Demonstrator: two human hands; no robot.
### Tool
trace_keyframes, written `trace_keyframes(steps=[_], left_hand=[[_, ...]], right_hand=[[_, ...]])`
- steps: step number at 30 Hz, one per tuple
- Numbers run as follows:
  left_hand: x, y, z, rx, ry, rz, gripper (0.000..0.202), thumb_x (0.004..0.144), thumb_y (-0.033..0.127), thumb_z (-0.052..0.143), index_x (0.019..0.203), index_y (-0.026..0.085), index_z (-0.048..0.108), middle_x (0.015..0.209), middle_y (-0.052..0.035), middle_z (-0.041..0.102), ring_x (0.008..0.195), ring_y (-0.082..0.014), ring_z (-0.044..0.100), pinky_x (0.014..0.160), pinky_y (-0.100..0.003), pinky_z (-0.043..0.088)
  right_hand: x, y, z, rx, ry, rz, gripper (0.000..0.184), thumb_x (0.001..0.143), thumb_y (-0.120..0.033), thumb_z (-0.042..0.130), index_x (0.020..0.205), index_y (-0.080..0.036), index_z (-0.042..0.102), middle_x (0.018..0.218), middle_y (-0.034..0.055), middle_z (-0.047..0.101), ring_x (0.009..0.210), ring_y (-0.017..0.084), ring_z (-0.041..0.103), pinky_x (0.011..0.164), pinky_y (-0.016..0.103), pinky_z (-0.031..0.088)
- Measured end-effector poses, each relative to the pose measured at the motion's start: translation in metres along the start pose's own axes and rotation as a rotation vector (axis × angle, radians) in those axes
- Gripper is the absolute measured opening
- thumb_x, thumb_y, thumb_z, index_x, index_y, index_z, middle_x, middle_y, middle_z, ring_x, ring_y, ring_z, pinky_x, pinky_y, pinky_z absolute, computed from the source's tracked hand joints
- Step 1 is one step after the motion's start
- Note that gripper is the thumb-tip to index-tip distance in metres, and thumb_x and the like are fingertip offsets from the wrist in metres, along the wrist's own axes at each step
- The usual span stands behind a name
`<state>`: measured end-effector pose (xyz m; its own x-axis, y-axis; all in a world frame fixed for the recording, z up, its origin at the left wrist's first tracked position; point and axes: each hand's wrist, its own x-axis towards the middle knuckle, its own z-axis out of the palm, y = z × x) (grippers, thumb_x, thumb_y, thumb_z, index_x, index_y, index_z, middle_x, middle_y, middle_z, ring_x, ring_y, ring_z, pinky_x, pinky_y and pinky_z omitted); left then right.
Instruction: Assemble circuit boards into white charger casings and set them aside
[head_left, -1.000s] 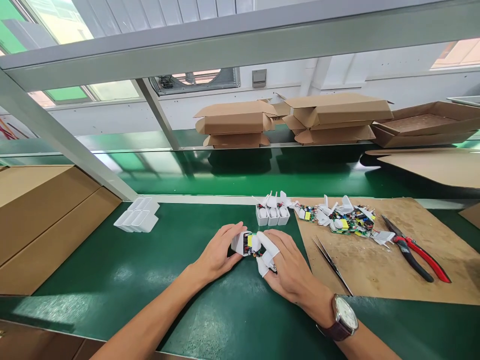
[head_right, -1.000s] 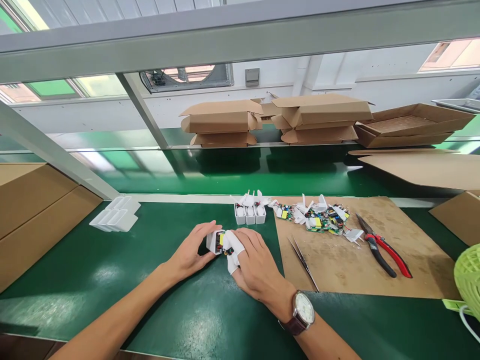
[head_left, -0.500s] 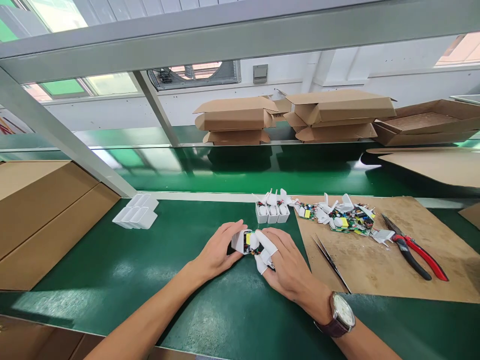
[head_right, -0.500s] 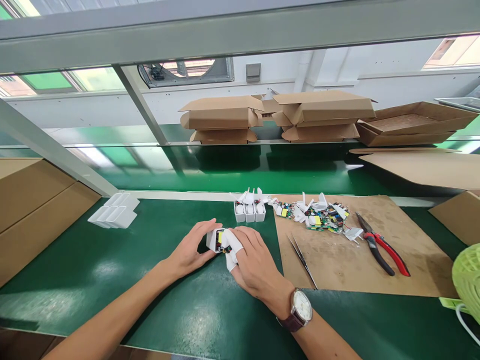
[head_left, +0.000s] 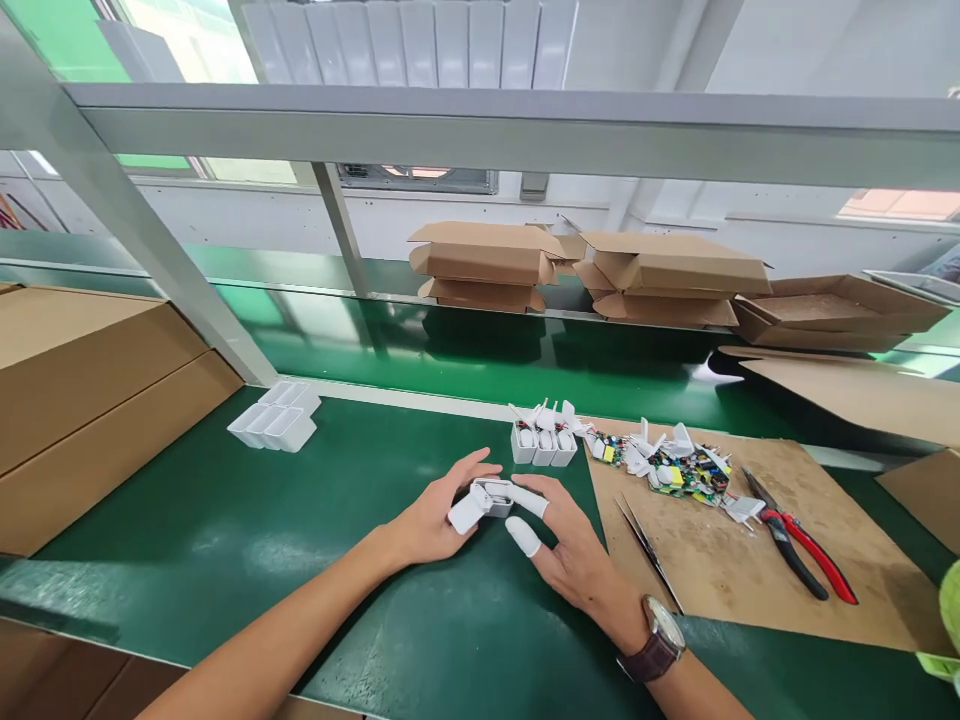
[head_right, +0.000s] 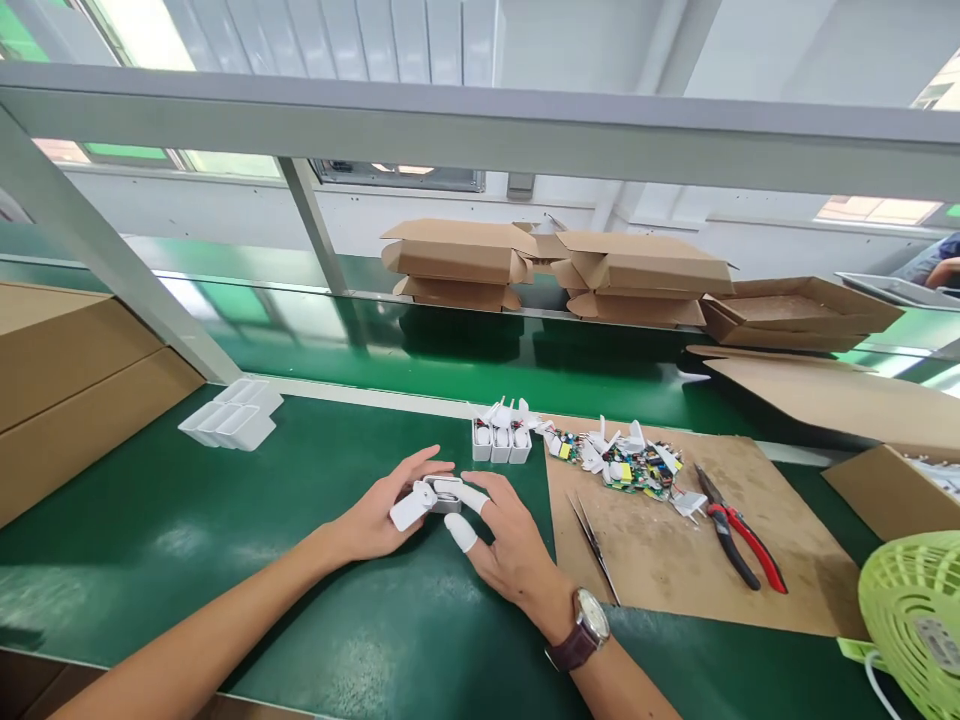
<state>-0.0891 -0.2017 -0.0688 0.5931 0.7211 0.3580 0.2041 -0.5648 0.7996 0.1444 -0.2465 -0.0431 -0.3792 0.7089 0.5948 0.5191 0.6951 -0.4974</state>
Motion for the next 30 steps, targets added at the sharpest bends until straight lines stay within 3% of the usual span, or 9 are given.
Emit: trace_keyframes(steps=[3, 8, 14, 19, 25, 30], left_hand=[[0.003, -0.001, -0.003, -0.100, 0.069, -0.014, 0.078, 0.092, 0.014, 0.061, 0.158, 0.028, 0.023, 0.146, -0.0174, 0.060, 0.130, -0.0265, 0.064, 0.107, -0.050, 0.055], [0.003, 0.005, -0.006, -0.197, 0.100, -0.070, 0.068, 0.096, 0.020, 0.060, 0.156, 0.029, 0.029, 0.141, -0.0157, 0.064, 0.123, -0.0247, 0.068, 0.101, -0.047, 0.059], [0.000, 0.004, -0.001, -0.139, 0.139, -0.124, 0.081, 0.090, 0.027, 0.073, 0.157, 0.028, 0.027, 0.146, -0.0163, 0.060, 0.128, -0.0268, 0.065, 0.107, -0.049, 0.055], [-0.004, 0.003, -0.004, -0.082, 0.151, -0.104, 0.099, 0.081, 0.036, 0.084, 0.158, 0.030, 0.022, 0.148, -0.0182, 0.058, 0.136, -0.0317, 0.058, 0.111, -0.056, 0.049], [-0.006, 0.010, -0.003, 0.000, 0.170, -0.012, 0.105, 0.078, 0.037, 0.086, 0.159, 0.029, 0.021, 0.145, -0.0174, 0.061, 0.133, -0.0320, 0.061, 0.113, -0.057, 0.047], [-0.006, 0.011, -0.002, 0.029, 0.217, 0.039, 0.104, 0.078, 0.037, 0.086, 0.160, 0.030, 0.021, 0.142, -0.0164, 0.062, 0.128, -0.0314, 0.064, 0.108, -0.055, 0.053]], right_hand=[[0.003, 0.009, 0.003, -0.055, -0.073, -0.059, 0.045, 0.097, -0.012, 0.053, 0.140, -0.026, 0.054, 0.136, 0.0132, 0.063, 0.124, 0.026, 0.064, 0.101, 0.046, 0.059], [0.012, 0.016, 0.007, -0.105, -0.194, -0.090, 0.046, 0.094, -0.011, 0.057, 0.137, -0.026, 0.057, 0.128, 0.0108, 0.067, 0.109, 0.023, 0.072, 0.089, 0.038, 0.065], [0.011, 0.016, 0.023, 0.001, -0.053, -0.078, 0.044, 0.095, -0.010, 0.054, 0.137, -0.025, 0.056, 0.124, 0.0097, 0.069, 0.112, 0.021, 0.071, 0.091, 0.035, 0.064], [0.009, 0.009, 0.016, 0.013, 0.052, -0.077, 0.041, 0.095, -0.008, 0.055, 0.132, -0.026, 0.059, 0.124, 0.0095, 0.068, 0.112, 0.020, 0.070, 0.090, 0.034, 0.063], [0.005, 0.004, 0.012, 0.031, -0.105, -0.027, 0.039, 0.091, -0.004, 0.053, 0.123, -0.025, 0.064, 0.118, 0.0096, 0.069, 0.099, 0.020, 0.072, 0.081, 0.032, 0.064], [0.003, 0.003, 0.015, 0.030, -0.062, -0.030, 0.039, 0.090, -0.003, 0.052, 0.122, -0.023, 0.063, 0.123, 0.0116, 0.067, 0.106, 0.021, 0.070, 0.084, 0.034, 0.063]])
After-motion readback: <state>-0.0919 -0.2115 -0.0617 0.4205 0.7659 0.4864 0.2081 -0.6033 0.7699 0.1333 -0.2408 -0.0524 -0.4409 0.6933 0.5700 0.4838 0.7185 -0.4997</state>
